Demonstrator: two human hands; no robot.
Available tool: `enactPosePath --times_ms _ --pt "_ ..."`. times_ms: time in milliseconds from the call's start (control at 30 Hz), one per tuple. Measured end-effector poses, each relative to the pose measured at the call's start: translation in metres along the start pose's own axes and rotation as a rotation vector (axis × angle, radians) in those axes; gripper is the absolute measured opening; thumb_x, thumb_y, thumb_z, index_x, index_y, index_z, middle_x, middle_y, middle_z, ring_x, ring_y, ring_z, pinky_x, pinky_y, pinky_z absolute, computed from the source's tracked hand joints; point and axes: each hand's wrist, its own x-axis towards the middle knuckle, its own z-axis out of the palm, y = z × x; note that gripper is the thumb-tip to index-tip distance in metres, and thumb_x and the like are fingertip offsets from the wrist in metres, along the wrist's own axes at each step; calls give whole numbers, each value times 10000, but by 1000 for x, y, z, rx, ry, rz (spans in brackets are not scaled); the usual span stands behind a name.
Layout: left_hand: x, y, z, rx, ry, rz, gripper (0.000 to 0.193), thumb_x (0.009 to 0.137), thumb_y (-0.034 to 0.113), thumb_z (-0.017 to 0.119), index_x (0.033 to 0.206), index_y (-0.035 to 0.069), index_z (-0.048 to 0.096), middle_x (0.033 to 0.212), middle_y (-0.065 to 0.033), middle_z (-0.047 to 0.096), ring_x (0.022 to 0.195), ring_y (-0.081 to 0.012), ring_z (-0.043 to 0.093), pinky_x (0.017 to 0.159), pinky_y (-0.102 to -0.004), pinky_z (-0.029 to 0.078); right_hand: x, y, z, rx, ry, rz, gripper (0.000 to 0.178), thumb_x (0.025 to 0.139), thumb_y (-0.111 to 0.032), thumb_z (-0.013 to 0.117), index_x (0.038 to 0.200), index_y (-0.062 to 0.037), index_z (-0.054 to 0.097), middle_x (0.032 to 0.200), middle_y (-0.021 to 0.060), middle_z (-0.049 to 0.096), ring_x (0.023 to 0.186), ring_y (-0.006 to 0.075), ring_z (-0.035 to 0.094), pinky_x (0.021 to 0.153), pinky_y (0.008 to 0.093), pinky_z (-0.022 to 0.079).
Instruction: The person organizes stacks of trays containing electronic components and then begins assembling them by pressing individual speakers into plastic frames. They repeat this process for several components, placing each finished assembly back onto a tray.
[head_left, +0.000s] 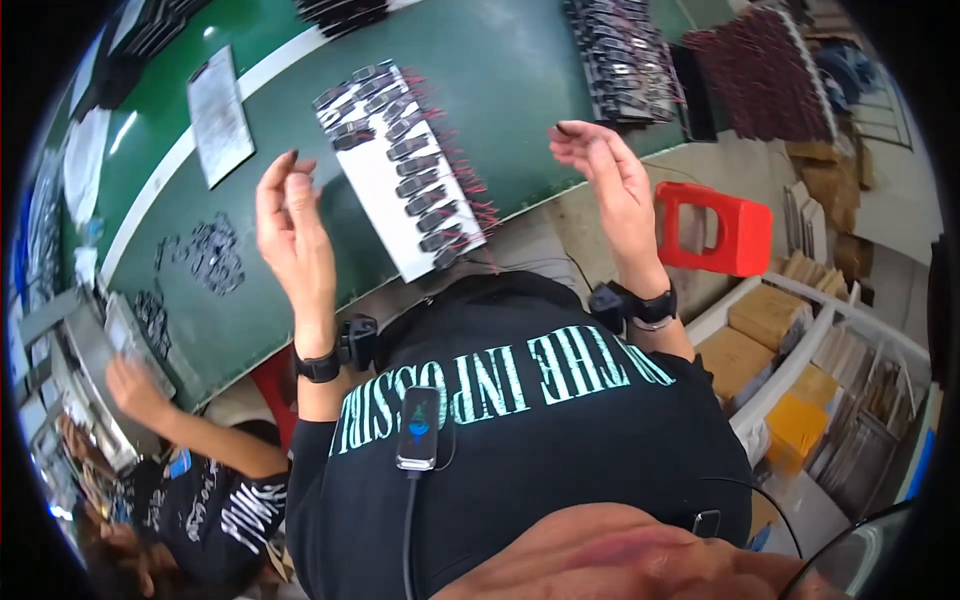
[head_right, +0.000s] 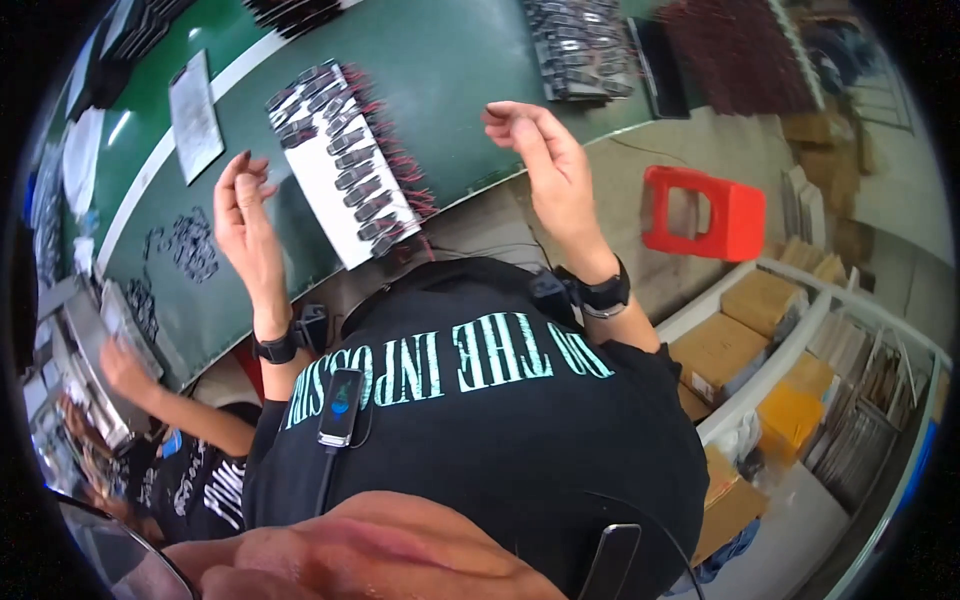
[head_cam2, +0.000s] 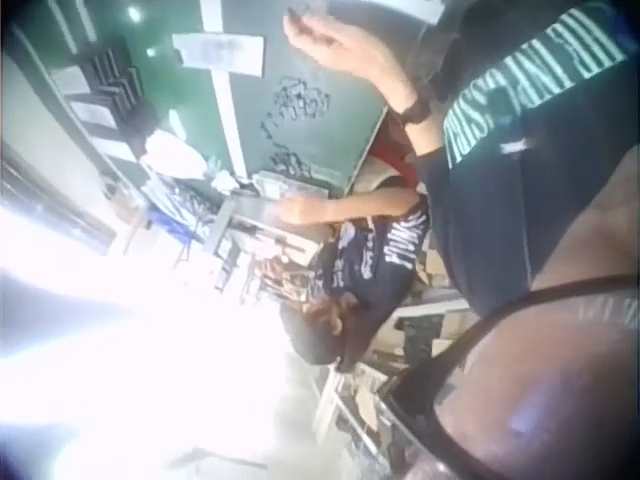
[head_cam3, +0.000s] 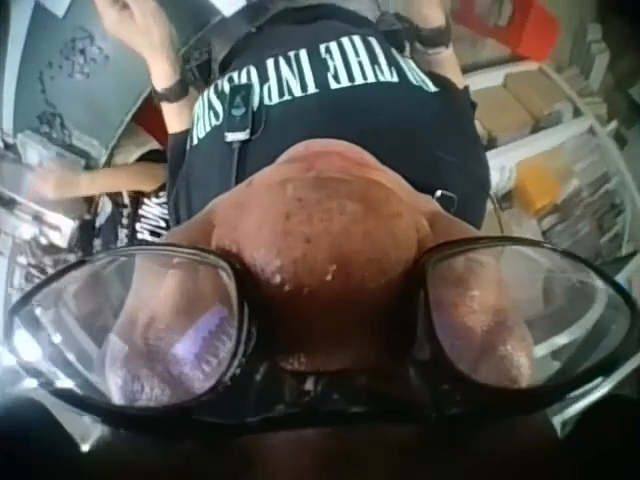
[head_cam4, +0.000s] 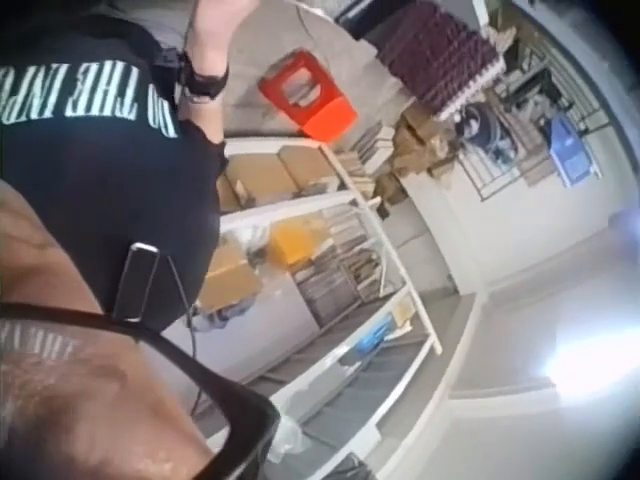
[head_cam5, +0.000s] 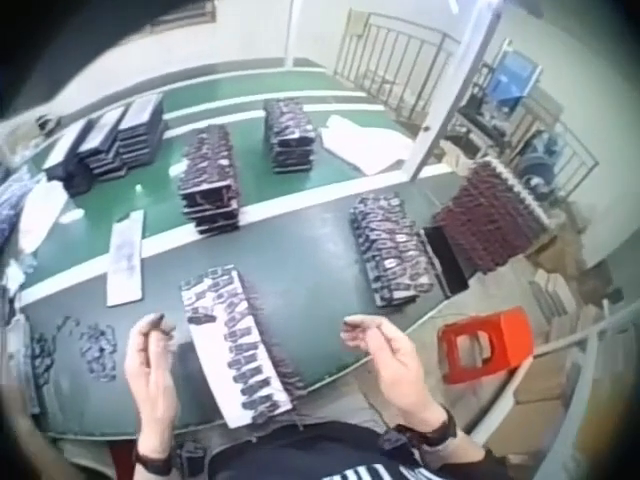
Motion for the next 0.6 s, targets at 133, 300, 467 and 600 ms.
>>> enactPosePath --times_ms 133,300,467,600 --pt "-28 -10 2 -464 -257 -239 607 1047 321 449 1489 -49 257 1504 -209 373 1387 -263 379 1114 -353 334 3 8 28 240 -109 231 575 1052 -345 420 1436 77 347 1432 194 461 1316 261 465 1099 383 374" --pt "-35 9 18 -575 -406 -306 662 1051 338 422 1522 -40 150 1578 -207 226 1467 -280 231 1161 -387 260 15 -4 58 315 -262 288 637 1041 -358 448 1491 51 257 1501 182 377 1389 267 376 1129 403 335" --pt "-31 3 22 -657 -370 -373 654 1050 312 428 1526 -35 143 1585 -186 216 1467 -261 223 1177 -402 213 24 -5 68 421 -396 315 636 1038 -337 468 1497 44 245 1503 170 376 1377 243 384 1134 370 329" --pt "-32 3 26 -665 -349 -348 650 1051 290 428 1529 -33 130 1588 -176 214 1465 -248 224 1186 -390 182 26 1 67 449 -441 317 636 1036 -313 481 1503 41 233 1506 166 372 1376 234 380 1136 350 322"
